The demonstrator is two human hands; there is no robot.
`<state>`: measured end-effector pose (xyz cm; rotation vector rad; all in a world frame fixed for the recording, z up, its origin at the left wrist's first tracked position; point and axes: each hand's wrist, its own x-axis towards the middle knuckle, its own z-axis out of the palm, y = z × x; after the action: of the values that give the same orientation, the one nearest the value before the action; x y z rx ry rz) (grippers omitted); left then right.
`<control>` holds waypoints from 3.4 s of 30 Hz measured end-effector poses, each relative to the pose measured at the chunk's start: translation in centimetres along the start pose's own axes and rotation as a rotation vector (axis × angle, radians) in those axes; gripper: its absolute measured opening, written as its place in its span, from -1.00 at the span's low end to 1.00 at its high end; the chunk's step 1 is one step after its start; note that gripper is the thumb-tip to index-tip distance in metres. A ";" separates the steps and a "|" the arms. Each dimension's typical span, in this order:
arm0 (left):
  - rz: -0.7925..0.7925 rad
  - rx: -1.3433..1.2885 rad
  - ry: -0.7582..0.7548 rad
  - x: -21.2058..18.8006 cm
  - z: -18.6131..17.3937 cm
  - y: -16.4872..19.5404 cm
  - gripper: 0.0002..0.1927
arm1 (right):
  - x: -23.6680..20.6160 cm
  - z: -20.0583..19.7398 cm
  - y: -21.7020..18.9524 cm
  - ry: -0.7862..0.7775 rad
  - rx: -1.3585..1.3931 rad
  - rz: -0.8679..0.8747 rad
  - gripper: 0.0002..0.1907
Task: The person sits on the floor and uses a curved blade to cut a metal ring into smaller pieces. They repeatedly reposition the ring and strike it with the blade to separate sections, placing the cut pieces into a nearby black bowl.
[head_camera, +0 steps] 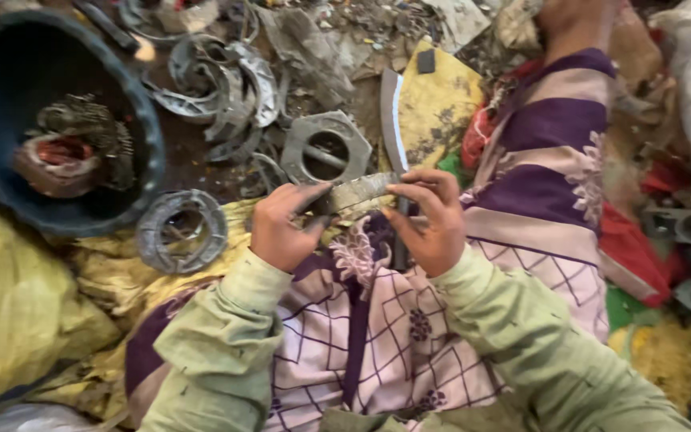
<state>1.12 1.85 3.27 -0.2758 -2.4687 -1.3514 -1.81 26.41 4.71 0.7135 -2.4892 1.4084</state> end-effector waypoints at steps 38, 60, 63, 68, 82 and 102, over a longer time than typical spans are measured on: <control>0.058 0.035 -0.155 -0.3 0.1 -0.1 -0.50 | -1.6 2.4 5.0 -0.267 0.551 0.516 -0.59; -0.034 -0.082 -0.077 -0.2 0.1 -0.2 -0.61 | -0.5 0.9 5.1 -0.164 0.399 0.441 -0.67; -0.178 -0.232 -0.082 -0.4 0.1 -0.4 -0.54 | -0.9 1.1 5.7 -0.258 0.518 0.557 -0.65; -0.389 -0.613 -0.089 -0.2 0.5 -1.4 -0.53 | -1.4 1.3 6.2 -0.314 0.975 0.806 -0.62; -0.244 -0.047 -0.071 -0.9 1.6 1.6 -0.43 | -2.8 3.4 5.4 -0.208 1.146 0.912 -0.79; -0.728 -0.947 -0.324 -1.8 1.2 -1.5 -0.60 | -1.4 2.6 4.5 -0.249 0.843 0.807 -0.74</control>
<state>2.12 2.05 0.78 0.2711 -1.9994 -2.9324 -2.66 26.57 -0.65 -0.1015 -2.3856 2.8784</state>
